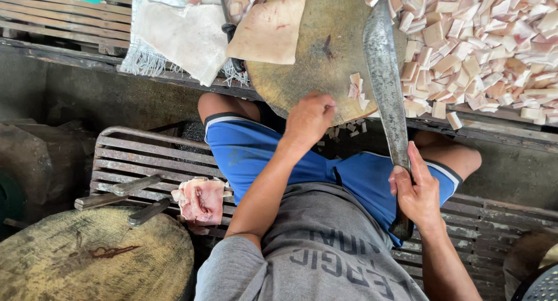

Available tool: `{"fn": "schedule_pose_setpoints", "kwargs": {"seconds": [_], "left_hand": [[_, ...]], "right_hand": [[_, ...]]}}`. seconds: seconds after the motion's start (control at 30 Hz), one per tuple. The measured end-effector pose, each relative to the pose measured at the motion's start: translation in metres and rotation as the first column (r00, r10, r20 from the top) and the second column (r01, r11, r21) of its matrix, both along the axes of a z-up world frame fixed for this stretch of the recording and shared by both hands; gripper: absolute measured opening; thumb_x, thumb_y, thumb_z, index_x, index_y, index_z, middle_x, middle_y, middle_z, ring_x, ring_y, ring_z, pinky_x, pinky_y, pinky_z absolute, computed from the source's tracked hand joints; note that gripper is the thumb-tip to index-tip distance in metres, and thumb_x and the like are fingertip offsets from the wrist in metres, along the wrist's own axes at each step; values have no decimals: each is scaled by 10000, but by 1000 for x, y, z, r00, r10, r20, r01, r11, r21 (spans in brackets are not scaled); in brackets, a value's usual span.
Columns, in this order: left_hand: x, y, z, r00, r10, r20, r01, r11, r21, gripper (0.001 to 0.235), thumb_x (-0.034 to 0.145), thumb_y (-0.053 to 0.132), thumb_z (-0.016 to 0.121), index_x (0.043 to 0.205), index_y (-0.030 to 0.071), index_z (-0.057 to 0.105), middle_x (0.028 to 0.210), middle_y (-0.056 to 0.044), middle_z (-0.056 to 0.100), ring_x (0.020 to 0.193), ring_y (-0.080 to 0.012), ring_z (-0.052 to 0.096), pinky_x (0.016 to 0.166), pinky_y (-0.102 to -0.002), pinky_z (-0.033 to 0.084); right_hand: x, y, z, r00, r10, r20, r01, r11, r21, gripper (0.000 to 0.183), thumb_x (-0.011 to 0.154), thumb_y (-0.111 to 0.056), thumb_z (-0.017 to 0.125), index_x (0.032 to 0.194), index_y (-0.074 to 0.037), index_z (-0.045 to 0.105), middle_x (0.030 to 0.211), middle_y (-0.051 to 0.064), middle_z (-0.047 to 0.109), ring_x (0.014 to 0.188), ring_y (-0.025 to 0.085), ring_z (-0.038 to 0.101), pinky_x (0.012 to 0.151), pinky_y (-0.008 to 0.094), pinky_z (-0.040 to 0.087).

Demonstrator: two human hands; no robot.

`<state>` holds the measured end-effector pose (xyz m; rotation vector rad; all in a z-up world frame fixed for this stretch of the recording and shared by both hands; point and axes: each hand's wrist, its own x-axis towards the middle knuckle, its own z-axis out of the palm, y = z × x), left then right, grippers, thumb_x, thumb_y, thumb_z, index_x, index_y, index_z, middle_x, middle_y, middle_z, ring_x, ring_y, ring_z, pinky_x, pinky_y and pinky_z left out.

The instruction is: The person cuts strips of animal skin into small pieces using a cleaver on a wooden block, handling the pieces one at a time and adding them to a pile.

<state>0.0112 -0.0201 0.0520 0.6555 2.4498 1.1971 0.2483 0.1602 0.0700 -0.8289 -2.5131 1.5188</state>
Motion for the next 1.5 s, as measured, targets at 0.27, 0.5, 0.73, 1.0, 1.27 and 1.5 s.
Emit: {"fn": "schedule_pose_setpoints", "kwargs": {"seconds": [0.27, 0.5, 0.73, 1.0, 1.27, 1.5], "left_hand": [[-49, -26, -16, 862, 378, -339, -371, 925, 86, 329, 900, 239, 771, 1118, 10, 681, 1117, -218, 666, 1055, -418, 635, 925, -501, 515], [-126, -46, -50, 583, 628, -516, -725, 689, 19, 980, 789, 457, 837, 1384, -212, 440, 1253, -420, 537, 1083, -524, 530, 930, -536, 418], [-179, -82, -56, 770, 638, -27, -626, 745, -230, 719, 704, 541, 834, 1094, -48, 702, 1146, -254, 707, 1126, -444, 613, 1024, -504, 451], [-175, -59, -8, 852, 461, 249, -523, 773, 360, 329, 810, 154, 781, 1092, 1, 710, 982, -199, 811, 886, -315, 775, 797, -366, 614], [-62, 17, 33, 824, -62, -564, 86, 996, 16, 358, 874, -36, 676, 1215, 72, 686, 1187, -166, 638, 1144, -349, 624, 1033, -455, 550], [14, 1, -12, 815, -292, -500, 213, 954, -211, 368, 805, 136, 719, 1173, 119, 700, 1256, -181, 543, 1294, -400, 492, 1060, -600, 409]], "right_hand": [[2, 15, 0, 948, 252, 196, -318, 698, 641, 594, 938, -143, 702, 1502, -157, 517, 757, 221, 702, 614, 415, 677, 579, 493, 547], [-33, 51, -10, 997, 10, 76, -56, 764, 643, 481, 1088, -131, 627, 1534, -45, 468, 822, 241, 677, 725, 463, 672, 670, 535, 540], [-38, 36, -5, 991, -83, 108, 26, 893, 450, 545, 1038, -136, 617, 1547, -56, 442, 907, 250, 712, 829, 489, 696, 763, 549, 554], [-47, 20, -5, 986, -62, 156, 10, 950, 314, 608, 1003, -135, 613, 1566, -46, 403, 897, 216, 735, 820, 419, 721, 779, 483, 556], [-21, 21, -1, 976, -209, -66, 212, 976, 53, 598, 1050, -39, 572, 1607, -34, 357, 831, 84, 671, 646, 114, 591, 602, 266, 512], [2, 10, 4, 988, -152, -27, 154, 984, 94, 636, 1014, -42, 551, 1620, -81, 364, 808, 102, 684, 635, 144, 631, 607, 292, 534]]}}
